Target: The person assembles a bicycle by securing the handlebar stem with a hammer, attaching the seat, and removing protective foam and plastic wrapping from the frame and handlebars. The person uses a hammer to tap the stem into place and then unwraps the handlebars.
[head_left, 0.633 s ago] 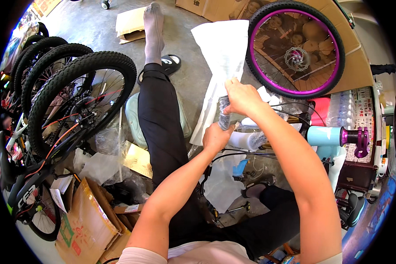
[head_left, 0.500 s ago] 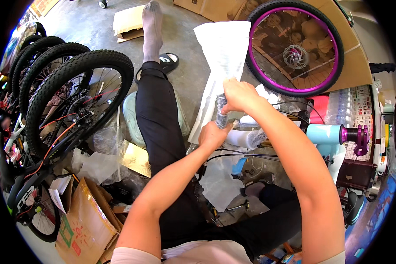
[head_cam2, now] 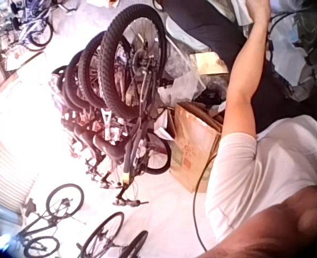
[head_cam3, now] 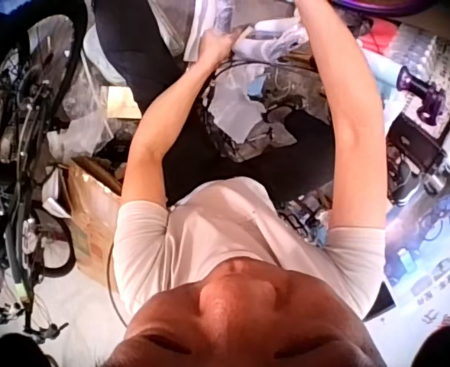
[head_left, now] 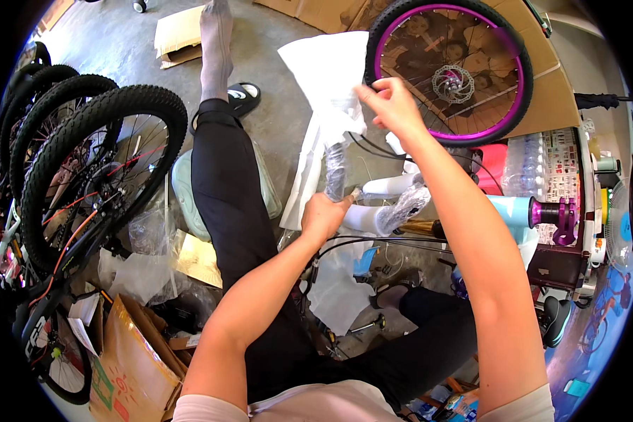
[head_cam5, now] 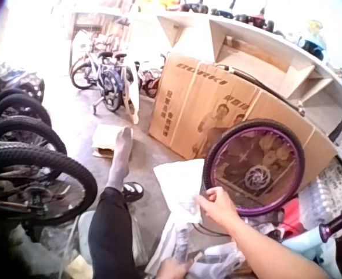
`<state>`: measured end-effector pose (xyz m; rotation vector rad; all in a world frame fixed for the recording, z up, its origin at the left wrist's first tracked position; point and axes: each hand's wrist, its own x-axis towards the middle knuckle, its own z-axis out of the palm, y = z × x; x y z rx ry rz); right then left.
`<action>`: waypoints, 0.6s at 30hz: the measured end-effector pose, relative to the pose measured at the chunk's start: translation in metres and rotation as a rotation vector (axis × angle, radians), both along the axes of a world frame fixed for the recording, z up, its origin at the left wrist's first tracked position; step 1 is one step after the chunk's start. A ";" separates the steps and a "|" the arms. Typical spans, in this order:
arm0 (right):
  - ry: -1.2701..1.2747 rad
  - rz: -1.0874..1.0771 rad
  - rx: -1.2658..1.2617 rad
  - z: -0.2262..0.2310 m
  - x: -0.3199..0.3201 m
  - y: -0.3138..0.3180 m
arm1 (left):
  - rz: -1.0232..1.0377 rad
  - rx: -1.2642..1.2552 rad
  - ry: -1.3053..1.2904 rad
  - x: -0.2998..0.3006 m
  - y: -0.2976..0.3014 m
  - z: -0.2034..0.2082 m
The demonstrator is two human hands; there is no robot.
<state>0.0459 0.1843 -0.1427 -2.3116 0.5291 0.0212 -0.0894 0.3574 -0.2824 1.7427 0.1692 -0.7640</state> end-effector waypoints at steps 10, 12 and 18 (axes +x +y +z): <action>0.128 -0.093 0.296 0.065 0.107 -0.025 | 0.004 0.022 -0.109 -0.003 0.009 0.035; 0.080 0.008 0.297 0.068 0.130 -0.025 | -0.006 0.011 -0.120 -0.003 0.012 0.039; -0.475 -0.319 -0.022 0.101 0.186 -0.049 | -0.085 -0.002 -0.112 -0.003 0.018 0.046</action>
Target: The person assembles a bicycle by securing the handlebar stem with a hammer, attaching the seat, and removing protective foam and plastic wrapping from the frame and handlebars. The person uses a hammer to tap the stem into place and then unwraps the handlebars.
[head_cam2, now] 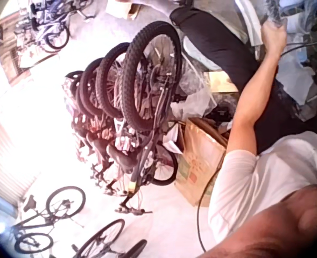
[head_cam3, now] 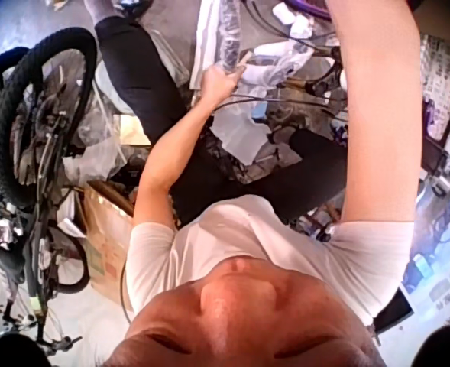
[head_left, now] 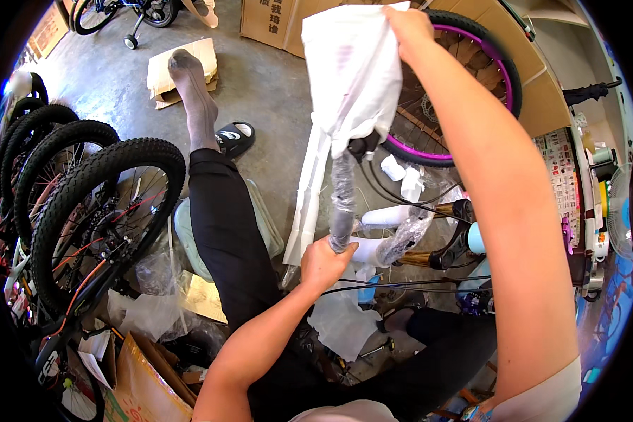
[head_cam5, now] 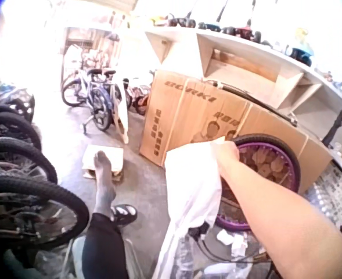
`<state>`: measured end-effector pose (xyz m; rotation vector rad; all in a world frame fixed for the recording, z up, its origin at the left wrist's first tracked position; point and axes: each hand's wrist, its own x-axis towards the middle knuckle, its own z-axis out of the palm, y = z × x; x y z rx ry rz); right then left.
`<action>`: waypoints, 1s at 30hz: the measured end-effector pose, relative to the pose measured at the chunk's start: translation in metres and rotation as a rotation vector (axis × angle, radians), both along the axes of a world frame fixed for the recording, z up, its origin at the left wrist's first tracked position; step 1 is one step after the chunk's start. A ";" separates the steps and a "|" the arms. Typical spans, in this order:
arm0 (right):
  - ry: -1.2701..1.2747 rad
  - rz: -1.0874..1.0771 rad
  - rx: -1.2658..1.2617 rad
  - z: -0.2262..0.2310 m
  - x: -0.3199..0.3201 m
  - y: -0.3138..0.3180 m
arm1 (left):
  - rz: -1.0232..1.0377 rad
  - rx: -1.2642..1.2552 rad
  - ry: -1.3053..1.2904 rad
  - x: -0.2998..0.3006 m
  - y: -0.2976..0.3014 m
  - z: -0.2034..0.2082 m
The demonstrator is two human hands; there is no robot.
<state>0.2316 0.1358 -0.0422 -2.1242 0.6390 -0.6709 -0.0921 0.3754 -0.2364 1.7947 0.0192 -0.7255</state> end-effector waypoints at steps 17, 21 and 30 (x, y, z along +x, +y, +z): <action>0.209 0.298 -0.683 0.058 -0.006 0.033 | -0.089 0.017 -0.151 -0.004 0.010 0.018; -0.027 -0.044 -0.591 0.081 0.009 -0.027 | -0.118 0.053 -0.177 -0.003 0.014 0.019; -0.051 -0.492 -1.075 0.286 -0.031 -0.145 | -0.128 0.032 -0.177 -0.013 0.009 0.013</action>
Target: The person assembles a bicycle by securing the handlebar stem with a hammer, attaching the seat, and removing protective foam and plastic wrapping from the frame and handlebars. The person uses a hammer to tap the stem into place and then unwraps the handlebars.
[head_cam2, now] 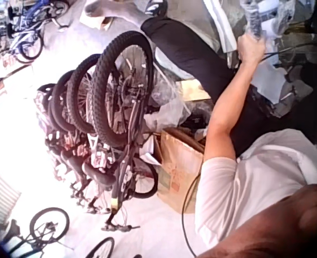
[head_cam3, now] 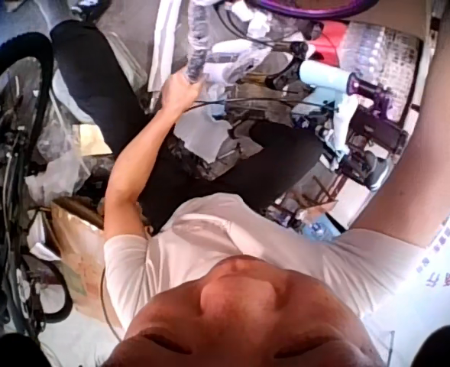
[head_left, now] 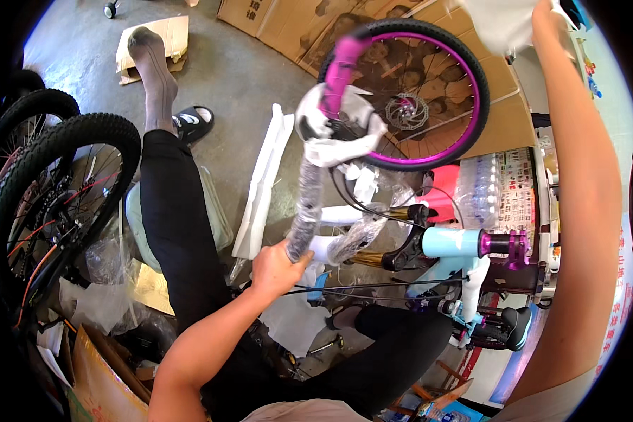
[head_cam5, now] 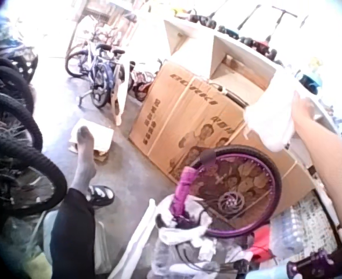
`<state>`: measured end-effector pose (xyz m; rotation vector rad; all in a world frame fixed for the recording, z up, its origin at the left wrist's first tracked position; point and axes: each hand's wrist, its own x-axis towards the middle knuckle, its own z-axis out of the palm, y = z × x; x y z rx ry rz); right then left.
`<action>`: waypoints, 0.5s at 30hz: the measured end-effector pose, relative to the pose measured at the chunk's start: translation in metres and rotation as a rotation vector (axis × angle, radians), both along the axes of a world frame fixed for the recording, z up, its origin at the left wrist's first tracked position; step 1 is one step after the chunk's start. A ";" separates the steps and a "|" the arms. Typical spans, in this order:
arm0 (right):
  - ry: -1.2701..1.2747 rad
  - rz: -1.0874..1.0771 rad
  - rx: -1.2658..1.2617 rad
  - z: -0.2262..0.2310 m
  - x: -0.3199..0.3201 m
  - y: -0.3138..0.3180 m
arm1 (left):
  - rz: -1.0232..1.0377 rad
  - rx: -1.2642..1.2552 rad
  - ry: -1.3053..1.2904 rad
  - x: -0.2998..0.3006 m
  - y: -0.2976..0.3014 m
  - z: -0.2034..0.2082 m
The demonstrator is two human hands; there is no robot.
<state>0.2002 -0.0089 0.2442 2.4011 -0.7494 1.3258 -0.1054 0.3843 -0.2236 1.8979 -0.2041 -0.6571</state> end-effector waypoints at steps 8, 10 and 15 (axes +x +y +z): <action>1.653 -0.117 0.037 -0.164 -0.077 0.017 | 0.059 0.008 0.118 0.019 -0.007 -0.009; 1.246 0.210 -0.195 -0.189 -0.084 0.074 | 0.044 0.033 0.112 0.018 -0.005 -0.007; 1.107 1.269 -0.283 -0.241 -0.107 0.197 | 0.031 0.032 0.110 0.021 -0.005 -0.005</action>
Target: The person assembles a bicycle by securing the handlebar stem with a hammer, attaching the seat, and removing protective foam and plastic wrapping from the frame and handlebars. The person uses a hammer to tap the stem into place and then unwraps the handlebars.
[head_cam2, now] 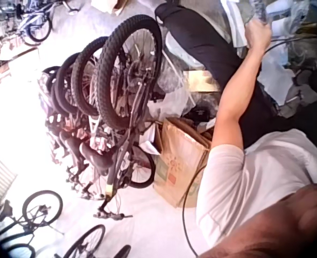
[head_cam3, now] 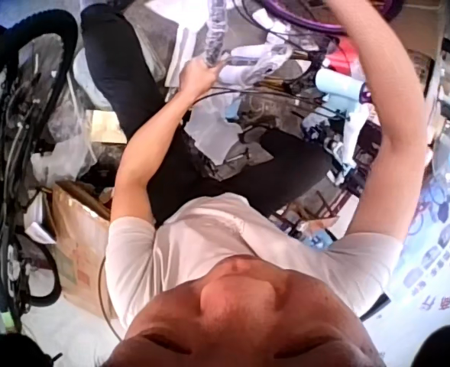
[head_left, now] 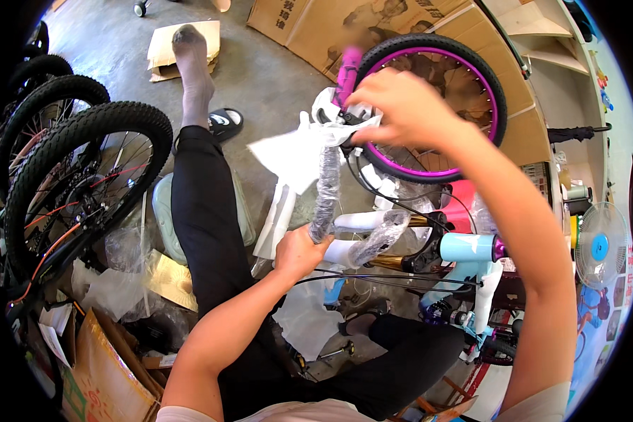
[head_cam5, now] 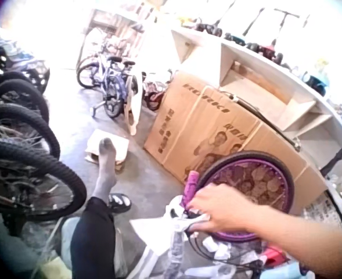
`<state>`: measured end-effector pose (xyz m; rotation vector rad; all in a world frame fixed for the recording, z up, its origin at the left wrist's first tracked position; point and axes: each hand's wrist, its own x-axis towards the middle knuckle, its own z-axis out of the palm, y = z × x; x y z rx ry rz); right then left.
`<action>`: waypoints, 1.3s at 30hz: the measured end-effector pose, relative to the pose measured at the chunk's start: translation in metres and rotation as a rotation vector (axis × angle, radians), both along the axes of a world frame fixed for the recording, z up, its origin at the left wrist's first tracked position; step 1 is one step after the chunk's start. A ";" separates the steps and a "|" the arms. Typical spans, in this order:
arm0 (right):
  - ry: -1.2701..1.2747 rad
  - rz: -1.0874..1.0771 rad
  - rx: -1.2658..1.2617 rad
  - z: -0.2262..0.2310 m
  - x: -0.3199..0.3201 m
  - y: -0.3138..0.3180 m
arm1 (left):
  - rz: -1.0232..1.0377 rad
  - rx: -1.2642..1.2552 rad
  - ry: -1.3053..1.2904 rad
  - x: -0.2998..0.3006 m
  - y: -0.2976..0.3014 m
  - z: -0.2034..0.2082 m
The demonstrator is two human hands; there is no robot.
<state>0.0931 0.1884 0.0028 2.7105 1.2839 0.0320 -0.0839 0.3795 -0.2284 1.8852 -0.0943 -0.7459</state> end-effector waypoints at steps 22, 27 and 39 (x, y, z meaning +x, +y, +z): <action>0.288 -0.738 0.639 -0.044 0.140 -0.014 | -0.035 -0.058 0.012 -0.012 0.006 0.006; -0.178 -1.226 0.591 -0.041 0.120 -0.057 | -0.093 -0.069 0.061 -0.005 0.010 0.006; 0.709 -1.083 0.581 -0.015 0.106 -0.062 | -0.083 -0.092 0.097 -0.003 -0.002 -0.016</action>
